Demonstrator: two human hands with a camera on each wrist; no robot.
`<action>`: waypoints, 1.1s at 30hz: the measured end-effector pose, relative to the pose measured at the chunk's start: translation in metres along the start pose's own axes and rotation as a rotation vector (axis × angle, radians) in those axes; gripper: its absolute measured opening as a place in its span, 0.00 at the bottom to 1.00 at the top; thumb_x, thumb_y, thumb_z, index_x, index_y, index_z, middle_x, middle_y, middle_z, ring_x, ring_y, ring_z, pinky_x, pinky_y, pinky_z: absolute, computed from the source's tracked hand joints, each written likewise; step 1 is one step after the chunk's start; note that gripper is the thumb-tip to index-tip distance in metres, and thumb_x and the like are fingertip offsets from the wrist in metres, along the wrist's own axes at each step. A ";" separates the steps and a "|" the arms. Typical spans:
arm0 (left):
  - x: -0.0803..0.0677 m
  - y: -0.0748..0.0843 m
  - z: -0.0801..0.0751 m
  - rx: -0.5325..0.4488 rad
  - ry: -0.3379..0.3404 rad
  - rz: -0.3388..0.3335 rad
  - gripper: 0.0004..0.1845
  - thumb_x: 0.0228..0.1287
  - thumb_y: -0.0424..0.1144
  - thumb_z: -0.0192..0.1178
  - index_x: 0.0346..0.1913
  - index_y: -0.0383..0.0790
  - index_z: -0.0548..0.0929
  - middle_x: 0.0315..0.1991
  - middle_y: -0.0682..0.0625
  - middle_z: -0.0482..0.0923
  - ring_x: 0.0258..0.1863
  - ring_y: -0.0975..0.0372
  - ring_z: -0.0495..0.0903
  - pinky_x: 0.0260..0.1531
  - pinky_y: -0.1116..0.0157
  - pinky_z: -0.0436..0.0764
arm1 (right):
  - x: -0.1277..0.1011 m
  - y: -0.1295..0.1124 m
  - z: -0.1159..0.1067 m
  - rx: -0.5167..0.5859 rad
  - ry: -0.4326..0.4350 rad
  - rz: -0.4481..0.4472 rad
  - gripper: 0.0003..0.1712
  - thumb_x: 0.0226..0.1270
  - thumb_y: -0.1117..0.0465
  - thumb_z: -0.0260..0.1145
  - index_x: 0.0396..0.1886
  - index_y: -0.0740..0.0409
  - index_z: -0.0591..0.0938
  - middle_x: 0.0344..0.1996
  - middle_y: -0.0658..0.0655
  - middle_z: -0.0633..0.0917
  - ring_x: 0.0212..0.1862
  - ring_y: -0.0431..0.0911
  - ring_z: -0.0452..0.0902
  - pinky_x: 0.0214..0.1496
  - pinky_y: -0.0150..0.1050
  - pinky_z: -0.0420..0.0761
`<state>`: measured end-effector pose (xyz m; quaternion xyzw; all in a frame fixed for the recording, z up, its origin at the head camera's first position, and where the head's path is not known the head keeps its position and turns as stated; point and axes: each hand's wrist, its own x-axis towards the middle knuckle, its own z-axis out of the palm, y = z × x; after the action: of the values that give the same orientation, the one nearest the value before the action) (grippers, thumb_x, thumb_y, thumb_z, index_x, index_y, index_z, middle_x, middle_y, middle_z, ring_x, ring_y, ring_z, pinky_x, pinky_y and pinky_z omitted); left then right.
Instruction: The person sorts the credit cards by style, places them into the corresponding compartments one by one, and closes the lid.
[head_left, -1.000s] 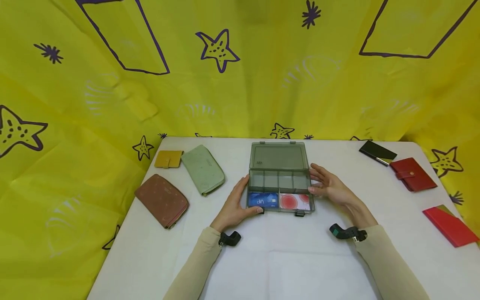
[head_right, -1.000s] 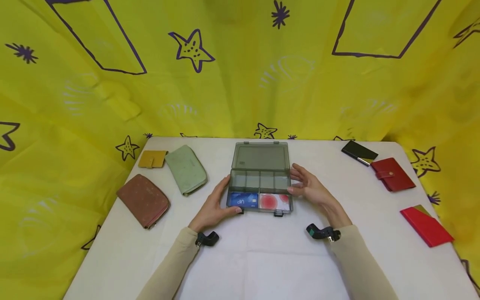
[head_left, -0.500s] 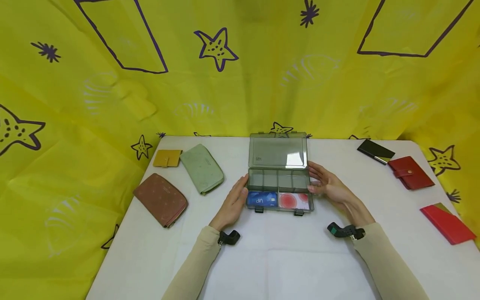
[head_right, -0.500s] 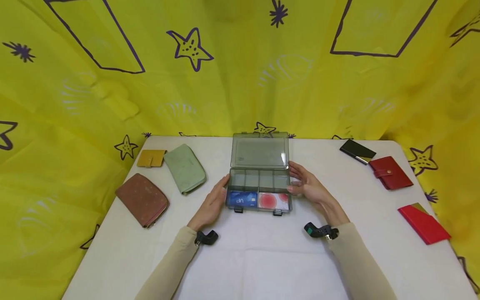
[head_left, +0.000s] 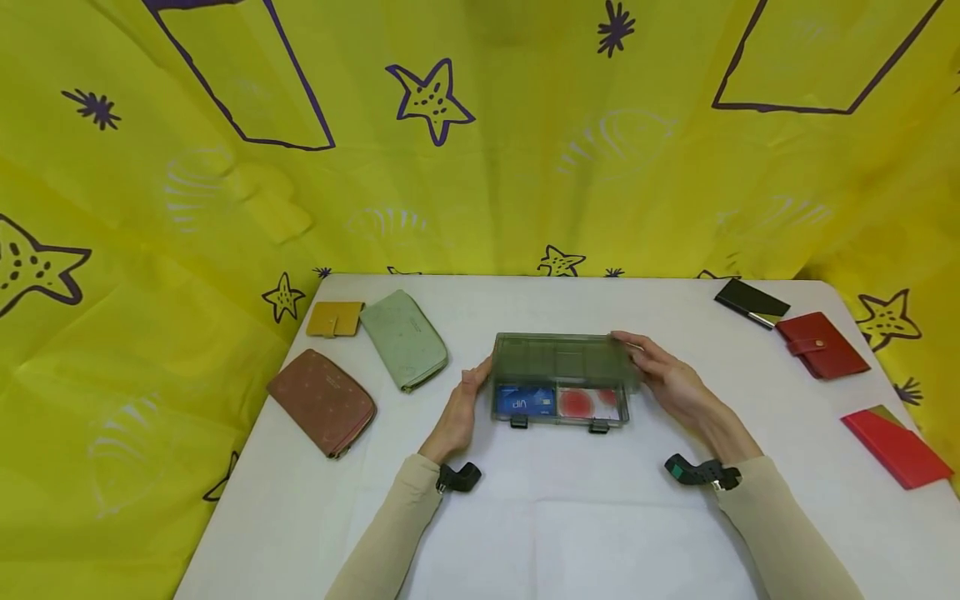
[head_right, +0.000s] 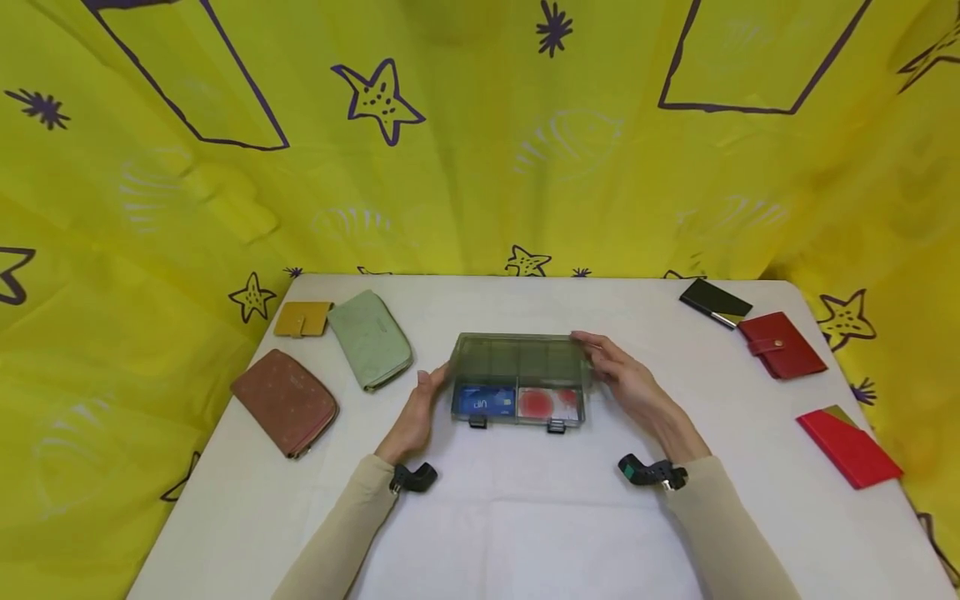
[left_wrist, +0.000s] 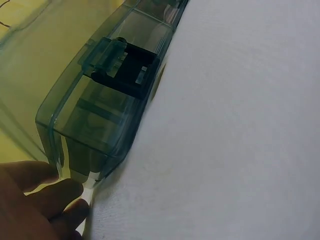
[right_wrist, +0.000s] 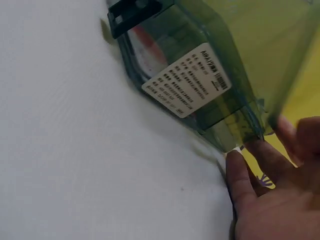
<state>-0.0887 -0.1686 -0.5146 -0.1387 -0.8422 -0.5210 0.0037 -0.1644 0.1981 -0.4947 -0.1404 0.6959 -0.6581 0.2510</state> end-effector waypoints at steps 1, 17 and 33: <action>0.001 0.000 0.001 -0.006 0.001 -0.008 0.44 0.85 0.61 0.13 0.83 0.31 0.60 0.82 0.35 0.59 0.83 0.40 0.57 0.84 0.42 0.52 | -0.002 0.000 0.000 -0.014 -0.008 -0.004 0.31 0.92 0.52 0.42 0.86 0.54 0.57 0.86 0.65 0.50 0.85 0.61 0.42 0.69 0.22 0.64; 0.000 0.002 0.002 0.033 -0.125 -0.026 0.24 0.86 0.44 0.52 0.78 0.51 0.74 0.86 0.37 0.51 0.86 0.43 0.48 0.83 0.37 0.46 | -0.020 0.002 0.021 -0.564 0.113 -0.159 0.35 0.88 0.57 0.54 0.88 0.47 0.56 0.84 0.68 0.58 0.81 0.73 0.56 0.74 0.75 0.66; -0.001 0.000 0.003 0.198 -0.128 0.028 0.46 0.55 0.27 0.67 0.79 0.55 0.72 0.84 0.36 0.56 0.85 0.42 0.52 0.82 0.36 0.51 | -0.038 0.010 0.048 -0.769 0.007 -0.225 0.62 0.66 0.68 0.74 0.89 0.47 0.45 0.85 0.69 0.31 0.80 0.80 0.49 0.66 0.76 0.73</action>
<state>-0.0871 -0.1660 -0.5162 -0.1824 -0.8860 -0.4254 -0.0289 -0.1058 0.1784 -0.4985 -0.2972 0.8726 -0.3734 0.1043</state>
